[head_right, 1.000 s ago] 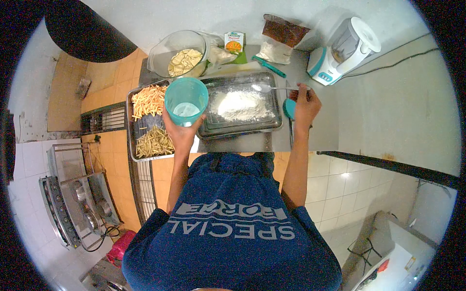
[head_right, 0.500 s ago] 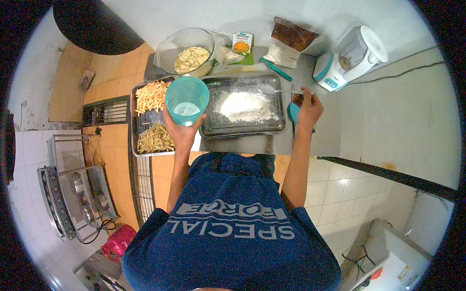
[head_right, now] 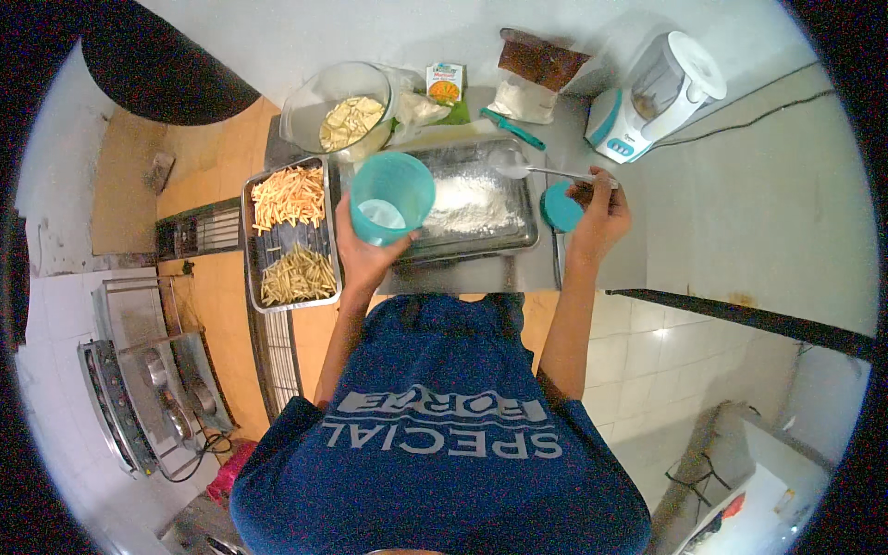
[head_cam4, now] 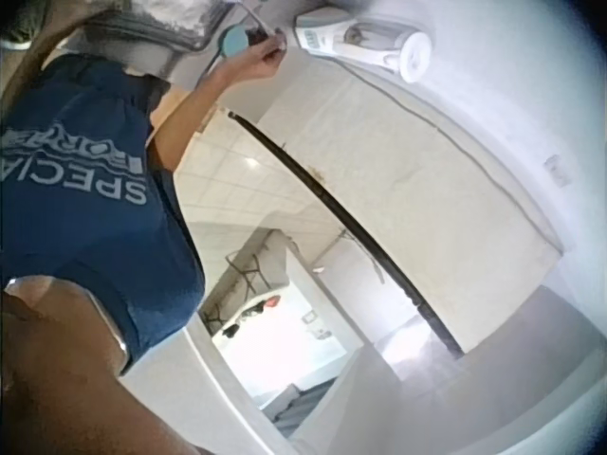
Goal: The person retrieves a metal tray from under a counter, pours flour into it from a bag, and then adds a powder from a plastic container using a spoon.
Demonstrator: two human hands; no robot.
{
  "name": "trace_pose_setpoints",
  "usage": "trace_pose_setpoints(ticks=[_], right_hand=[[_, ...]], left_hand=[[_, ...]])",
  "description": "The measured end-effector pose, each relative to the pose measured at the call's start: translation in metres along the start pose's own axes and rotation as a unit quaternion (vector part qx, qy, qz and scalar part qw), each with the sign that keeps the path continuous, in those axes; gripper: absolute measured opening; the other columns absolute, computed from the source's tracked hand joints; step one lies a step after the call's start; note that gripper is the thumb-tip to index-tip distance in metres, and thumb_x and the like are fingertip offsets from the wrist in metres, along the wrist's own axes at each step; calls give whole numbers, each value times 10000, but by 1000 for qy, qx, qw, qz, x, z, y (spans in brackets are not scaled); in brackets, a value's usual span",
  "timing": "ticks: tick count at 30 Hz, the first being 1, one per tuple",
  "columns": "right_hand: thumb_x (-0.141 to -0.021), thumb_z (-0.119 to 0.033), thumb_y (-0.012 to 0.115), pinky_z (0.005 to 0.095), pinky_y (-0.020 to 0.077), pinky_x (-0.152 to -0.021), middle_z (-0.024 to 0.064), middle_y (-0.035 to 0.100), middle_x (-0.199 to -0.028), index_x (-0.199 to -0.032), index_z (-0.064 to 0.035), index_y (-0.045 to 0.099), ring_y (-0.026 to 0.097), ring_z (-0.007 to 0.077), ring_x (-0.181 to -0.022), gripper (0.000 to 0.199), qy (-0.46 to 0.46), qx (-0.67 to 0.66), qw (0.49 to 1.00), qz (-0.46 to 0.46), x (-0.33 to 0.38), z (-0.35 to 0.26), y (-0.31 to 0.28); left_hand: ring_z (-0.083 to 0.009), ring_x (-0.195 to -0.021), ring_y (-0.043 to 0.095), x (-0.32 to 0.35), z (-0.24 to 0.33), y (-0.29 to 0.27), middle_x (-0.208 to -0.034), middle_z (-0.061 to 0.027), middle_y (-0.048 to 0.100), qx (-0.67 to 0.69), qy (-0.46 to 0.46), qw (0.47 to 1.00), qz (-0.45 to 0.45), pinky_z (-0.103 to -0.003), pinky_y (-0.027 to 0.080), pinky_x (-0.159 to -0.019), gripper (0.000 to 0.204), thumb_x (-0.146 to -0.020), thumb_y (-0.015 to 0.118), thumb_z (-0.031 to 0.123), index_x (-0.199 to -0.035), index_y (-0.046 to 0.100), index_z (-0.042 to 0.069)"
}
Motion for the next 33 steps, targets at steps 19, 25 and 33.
trace_pose_setpoints(ticks=[19, 25, 33], right_hand=[[-1014, -214, 546, 329, 472, -909, 104, 663, -1220, -1278, -21, 617, 617, 193, -1121, 334, -47, 187, 979, -66, 21, -14, -105], [-997, -213, 571, 309, 491, -847, 86, 688, -1173, -1230, -59, 652, 637, 192, -1066, 290, 42, 277, 949, -146, 14, 15, -143], [-998, -221, 561, 315, 486, -812, 65, 712, -1111, -1216, -60, 663, 641, 169, -974, 289, 70, 244, 916, -310, -15, 36, -145]], left_hand=[[-392, -1210, 459, -64, 134, 248, -1326, -173, 503, -21, 130, 977, -168, -490, 369, -1039, 1064, -508, 944, 289, -1409, 422, 69], [-404, -1239, 445, -66, 101, 344, -1335, -186, 490, 47, 94, 988, -114, -507, 366, -1056, 1035, -521, 937, 220, -1396, 414, 46], [-404, -1322, 394, -69, 69, 389, -1393, -229, 428, 64, 88, 993, -52, -489, 343, -1112, 1073, -615, 902, 156, -1484, 290, 9]])
Point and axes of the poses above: each hand's wrist, its own x-axis away from the middle knuckle, its own y-axis out of the palm, z = x × y, the point moved 8 cm from there along -x, towards the middle knuckle
